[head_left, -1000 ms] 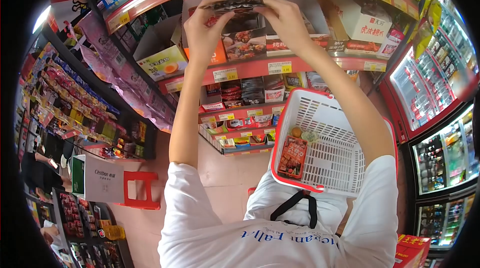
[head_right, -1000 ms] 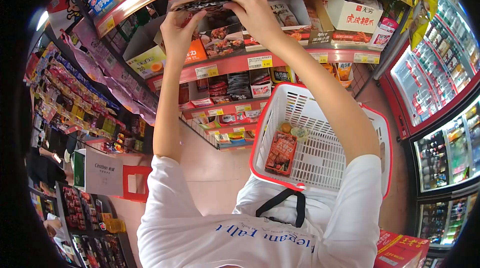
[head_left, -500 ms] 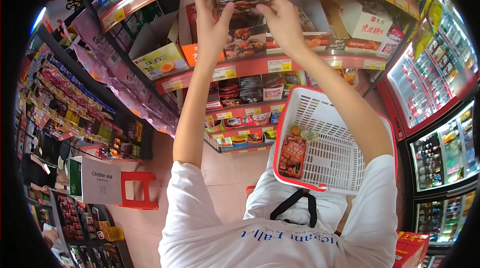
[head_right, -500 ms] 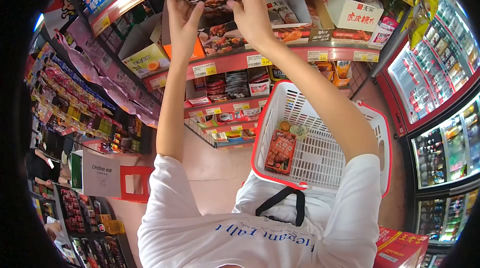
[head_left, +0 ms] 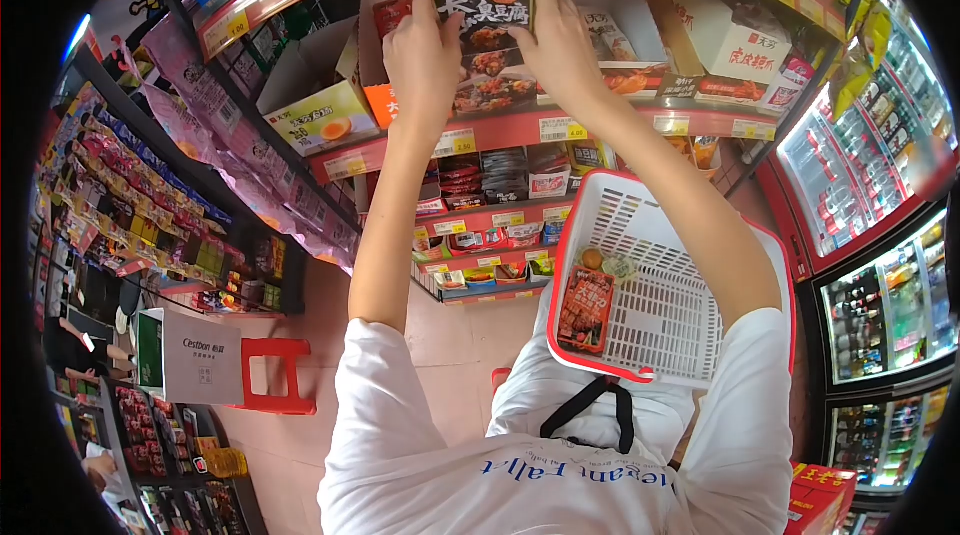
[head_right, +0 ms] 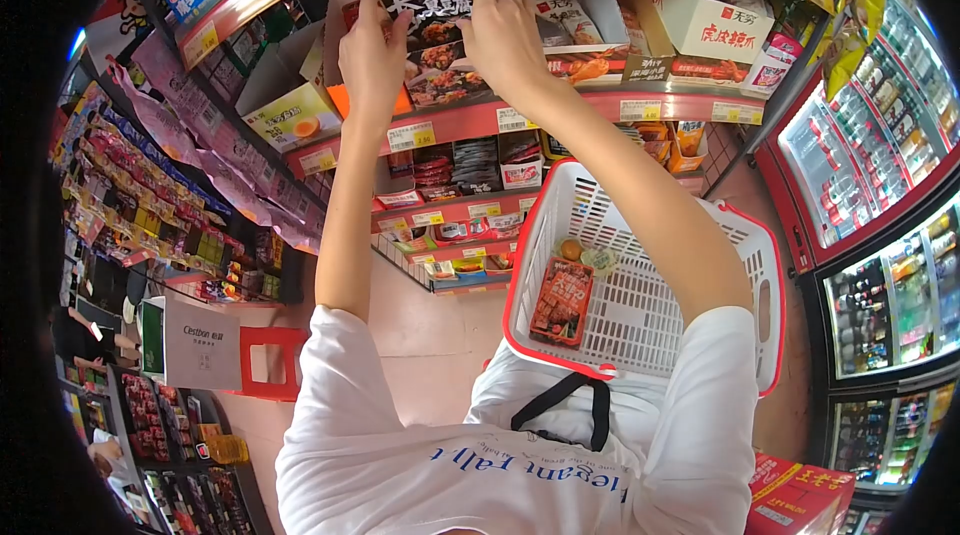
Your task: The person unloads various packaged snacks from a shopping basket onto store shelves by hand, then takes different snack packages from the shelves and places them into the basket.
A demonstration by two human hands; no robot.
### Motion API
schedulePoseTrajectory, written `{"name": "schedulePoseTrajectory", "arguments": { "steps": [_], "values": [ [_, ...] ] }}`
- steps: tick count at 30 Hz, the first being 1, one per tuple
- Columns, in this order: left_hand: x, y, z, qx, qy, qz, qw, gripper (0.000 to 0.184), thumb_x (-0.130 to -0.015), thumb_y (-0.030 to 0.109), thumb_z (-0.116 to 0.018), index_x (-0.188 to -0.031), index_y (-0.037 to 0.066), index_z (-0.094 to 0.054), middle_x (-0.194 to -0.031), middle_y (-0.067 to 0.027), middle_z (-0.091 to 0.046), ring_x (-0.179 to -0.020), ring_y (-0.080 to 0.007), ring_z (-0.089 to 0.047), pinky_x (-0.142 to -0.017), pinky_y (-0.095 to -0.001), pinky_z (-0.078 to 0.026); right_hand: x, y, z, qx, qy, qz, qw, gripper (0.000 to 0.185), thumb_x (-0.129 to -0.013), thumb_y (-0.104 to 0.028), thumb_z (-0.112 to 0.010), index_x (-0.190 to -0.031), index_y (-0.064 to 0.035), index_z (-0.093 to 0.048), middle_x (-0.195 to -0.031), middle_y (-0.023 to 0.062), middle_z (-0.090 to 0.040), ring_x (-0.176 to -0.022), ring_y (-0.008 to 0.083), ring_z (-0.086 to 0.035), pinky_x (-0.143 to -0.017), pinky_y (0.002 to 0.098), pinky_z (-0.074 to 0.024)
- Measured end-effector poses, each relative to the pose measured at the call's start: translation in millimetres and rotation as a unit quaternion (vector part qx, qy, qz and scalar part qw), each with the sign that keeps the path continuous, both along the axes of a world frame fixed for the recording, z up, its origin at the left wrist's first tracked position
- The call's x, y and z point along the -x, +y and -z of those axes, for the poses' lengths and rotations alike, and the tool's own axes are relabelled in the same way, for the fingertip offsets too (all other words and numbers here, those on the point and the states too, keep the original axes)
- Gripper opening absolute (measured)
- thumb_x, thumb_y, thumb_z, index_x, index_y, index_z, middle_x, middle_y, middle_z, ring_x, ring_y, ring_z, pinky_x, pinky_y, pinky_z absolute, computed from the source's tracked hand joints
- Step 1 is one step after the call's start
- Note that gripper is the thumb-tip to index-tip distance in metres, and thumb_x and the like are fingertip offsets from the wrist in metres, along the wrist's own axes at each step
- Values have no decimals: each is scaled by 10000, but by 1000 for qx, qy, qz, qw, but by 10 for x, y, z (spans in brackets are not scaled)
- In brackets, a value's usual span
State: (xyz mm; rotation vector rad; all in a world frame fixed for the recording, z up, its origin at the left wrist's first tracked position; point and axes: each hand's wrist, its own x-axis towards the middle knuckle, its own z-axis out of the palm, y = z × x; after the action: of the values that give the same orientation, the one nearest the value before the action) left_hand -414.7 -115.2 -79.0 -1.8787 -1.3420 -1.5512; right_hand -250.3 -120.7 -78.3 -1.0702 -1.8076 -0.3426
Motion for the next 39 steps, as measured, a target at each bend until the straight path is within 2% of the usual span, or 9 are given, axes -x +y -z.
{"name": "schedulePoseTrajectory", "arguments": {
  "steps": [3, 6, 9, 14, 17, 24, 32, 36, 39],
  "values": [
    [1, 8, -14, -75, 95, -100, 988, 324, -804, 173, -712, -1050, 49, -542, -762, -75, -656, -838, -306, -612, -738, -434, -436, -38, 8, 15, -77, 58, -65, 993, 502, -790, -79, -676, -1228, 0, -443, -1124, 219, -529, -1029, 421, -515, -913, 470, -416],
    [-16, 17, -61, 4, 24, -76, 997, 361, -786, 189, -728, -1036, 37, -517, -813, -55, -674, -929, -304, -585, -778, -434, -404, -82, -44, 2, -98, 25, -11, 995, 618, -752, -47, -679, -1302, -33, -399, -1100, 175, -500, -1019, 357, -526, -876, 465, -438],
    [-30, 44, -96, -11, 30, -73, 997, 375, -743, 161, -740, -1021, 42, -518, -957, -79, -626, -946, -306, -572, -757, -419, -410, -121, -79, 7, -119, 9, -21, 993, 567, -752, -34, -673, -1272, -69, -448, -1093, 135, -488, -1023, 330, -520, -852, 452, -450],
    [-3, 206, -152, -58, 88, -57, 993, 233, -728, 85, -700, -940, 113, -609, -1018, -76, -564, -972, -289, -562, -790, -436, -428, -197, -75, 94, -76, -109, -3, 991, 215, -819, -78, -610, -1031, -52, -634, -1052, 90, -542, -1010, 290, -526, -877, 434, -426],
    [-23, 245, -127, -66, 207, -28, 976, 223, -782, 26, -593, -913, 159, -715, -1003, -38, -639, -1008, -254, -563, -839, -439, -447, -257, -77, 122, -96, -71, -51, 992, 158, -840, -104, -591, -973, -49, -656, -1044, 82, -563, -1010, 279, -526, -898, 433, -410],
    [4, 284, -53, -25, 222, -25, 974, 216, -831, 89, -558, -976, 158, -702, -952, -52, -695, -1040, -242, -572, -875, -456, -414, -567, -514, 244, -89, -58, -92, 990, 122, -820, -51, -590, -936, -40, -628, -1048, 67, -557, -989, 266, -529, -871, 415, -426],
    [-541, -527, -66, -124, 56, 240, 961, 150, -732, -7, -575, -825, 88, -645, -790, -46, -629, -780, -268, -573, -699, -372, -450, -1328, -1189, 603, -86, -109, -134, 981, 116, -736, 37, -600, -835, -23, -598, -881, 73, -572, -795, 275, -584, -692, 373, -483],
    [-1098, -965, 349, -92, 169, 412, 891, 199, -652, -34, -587, -795, 90, -651, -792, -56, -629, -793, -234, -609, -676, -354, -494, -1615, -1368, 1333, 87, 13, -112, 990, 96, -770, 35, -577, -855, -4, -601, -866, 87, -588, -731, 291, -615, -662, 393, -489],
    [-1658, -1201, 686, 78, 279, 483, 826, 223, -713, 28, -585, -917, 96, -643, -843, -73, -643, -856, -262, -629, -728, -394, -520, -1870, -1411, 2498, 411, 26, -34, 911, 174, -795, -104, -605, -927, 7, -633, -819, 149, -645, -730, 254, -656, -650, 375, -506]
  ]
}}
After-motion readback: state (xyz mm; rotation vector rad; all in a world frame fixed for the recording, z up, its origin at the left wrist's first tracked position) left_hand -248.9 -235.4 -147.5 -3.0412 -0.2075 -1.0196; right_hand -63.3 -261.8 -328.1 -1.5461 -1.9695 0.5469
